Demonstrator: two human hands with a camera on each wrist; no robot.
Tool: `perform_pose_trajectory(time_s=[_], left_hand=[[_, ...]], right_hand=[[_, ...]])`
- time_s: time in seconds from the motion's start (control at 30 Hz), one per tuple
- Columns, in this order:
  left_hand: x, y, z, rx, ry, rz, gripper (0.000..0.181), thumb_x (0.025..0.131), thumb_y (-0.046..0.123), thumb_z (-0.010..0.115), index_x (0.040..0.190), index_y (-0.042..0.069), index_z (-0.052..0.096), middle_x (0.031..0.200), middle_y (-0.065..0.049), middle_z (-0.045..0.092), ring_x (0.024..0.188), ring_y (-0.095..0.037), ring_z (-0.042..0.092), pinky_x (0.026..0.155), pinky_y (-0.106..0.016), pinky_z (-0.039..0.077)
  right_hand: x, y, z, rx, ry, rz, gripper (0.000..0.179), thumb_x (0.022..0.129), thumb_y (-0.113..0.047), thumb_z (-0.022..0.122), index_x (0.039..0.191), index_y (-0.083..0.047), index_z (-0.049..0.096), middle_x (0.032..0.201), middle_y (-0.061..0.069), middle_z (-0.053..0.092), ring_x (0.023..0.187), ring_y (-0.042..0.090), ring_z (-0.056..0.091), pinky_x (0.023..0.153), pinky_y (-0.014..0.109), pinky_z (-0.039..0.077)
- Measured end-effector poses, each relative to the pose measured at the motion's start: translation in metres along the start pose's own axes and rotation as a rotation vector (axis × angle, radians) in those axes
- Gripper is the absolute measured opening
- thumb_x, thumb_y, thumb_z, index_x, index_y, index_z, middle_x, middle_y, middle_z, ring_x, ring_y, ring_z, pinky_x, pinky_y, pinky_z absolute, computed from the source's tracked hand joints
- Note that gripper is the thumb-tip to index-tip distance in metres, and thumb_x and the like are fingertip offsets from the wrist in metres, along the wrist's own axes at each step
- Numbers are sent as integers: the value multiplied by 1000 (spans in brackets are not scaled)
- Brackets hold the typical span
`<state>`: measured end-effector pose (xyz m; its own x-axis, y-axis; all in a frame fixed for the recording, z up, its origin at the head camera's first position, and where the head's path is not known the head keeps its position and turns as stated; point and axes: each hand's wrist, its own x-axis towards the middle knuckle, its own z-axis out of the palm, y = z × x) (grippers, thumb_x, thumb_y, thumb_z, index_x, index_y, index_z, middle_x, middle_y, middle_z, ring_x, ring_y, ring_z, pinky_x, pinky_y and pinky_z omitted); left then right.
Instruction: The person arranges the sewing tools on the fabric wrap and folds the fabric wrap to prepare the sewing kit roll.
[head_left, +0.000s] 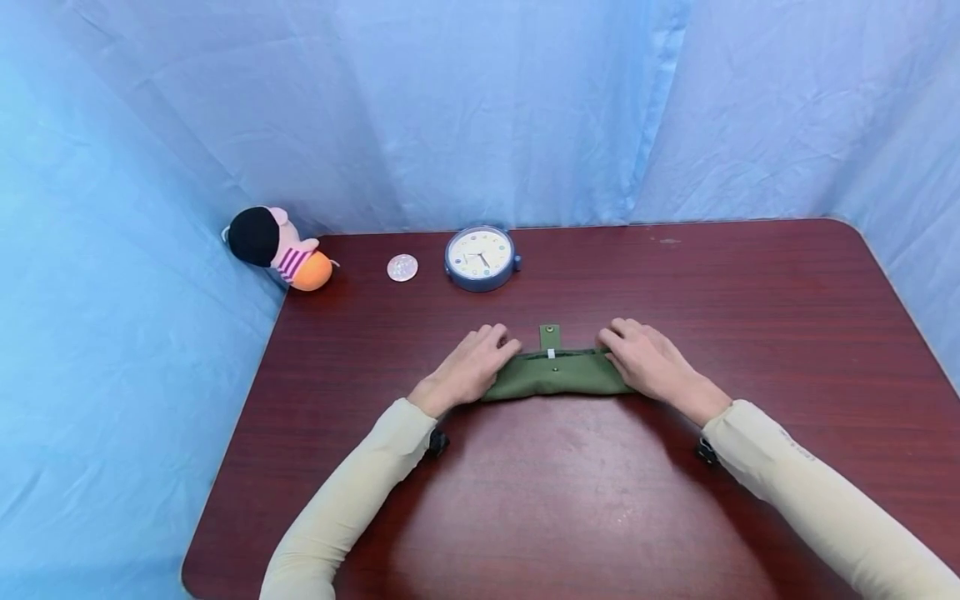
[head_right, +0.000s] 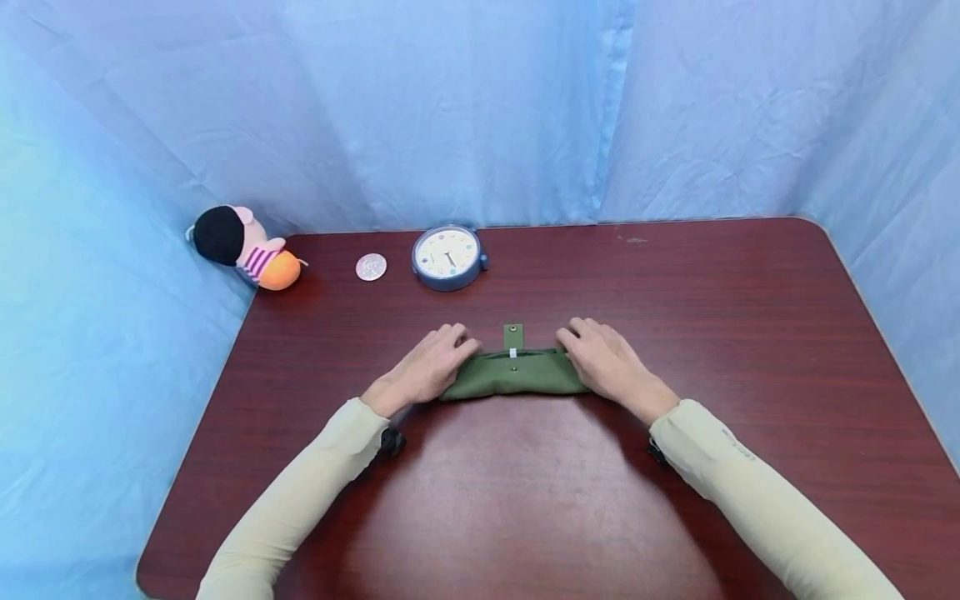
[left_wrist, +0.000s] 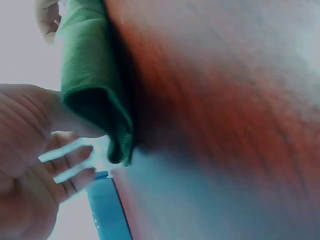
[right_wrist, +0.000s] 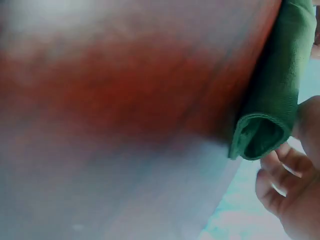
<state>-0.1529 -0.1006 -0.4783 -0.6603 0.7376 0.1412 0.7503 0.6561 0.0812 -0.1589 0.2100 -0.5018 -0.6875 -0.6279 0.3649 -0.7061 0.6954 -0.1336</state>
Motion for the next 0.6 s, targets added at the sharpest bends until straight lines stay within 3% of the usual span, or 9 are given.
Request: perform_pose_trajectory(time_s=[0.07,0.13,0.23,0.33,0.43,0.6], left_hand=[[-1,-1,2,-41,15,88,26,90,-5,59,113,8,62,103,-9,59,88,-26,58,75,-38,51],[-2,-3,3,-122,-10,129,27,93,-6,56,115,8,64,104,-8,61,92,-24,59,82,-36,51],[-5,-5,1,-256,-70,111,28,97,-5,52,118,7,66,110,-8,65,101,-22,61,93,-34,51],[-7,-2,-5,-304,-134,41,28,101,4,51,125,7,65,118,-10,66,109,-23,62,99,-36,50],[-8,6,-12,-251,-199,-13,36,103,21,54,136,7,58,128,-13,63,116,-27,61,103,-39,49],[-10,30,-20,-69,-262,-49,62,101,45,55,151,11,43,145,-13,53,127,-29,57,106,-42,48]], right_hand=[[2,-2,-2,4,-43,5,10,87,1,65,89,-9,64,84,6,60,75,27,61,63,40,52],[2,-4,-5,5,-98,29,11,90,0,62,89,-10,66,83,4,62,76,26,63,64,41,54],[3,-9,-11,3,-174,79,6,95,-12,63,93,-11,68,84,5,63,77,26,64,66,42,55],[3,-16,-18,-17,-228,107,23,97,-31,64,101,-9,68,88,8,65,79,27,65,69,45,55],[3,-24,-23,-59,-269,119,40,95,-43,64,110,-7,68,98,13,68,87,32,67,73,49,56],[5,-34,-26,-106,-331,151,46,95,-48,62,118,-9,67,107,16,67,97,36,65,77,53,54]])
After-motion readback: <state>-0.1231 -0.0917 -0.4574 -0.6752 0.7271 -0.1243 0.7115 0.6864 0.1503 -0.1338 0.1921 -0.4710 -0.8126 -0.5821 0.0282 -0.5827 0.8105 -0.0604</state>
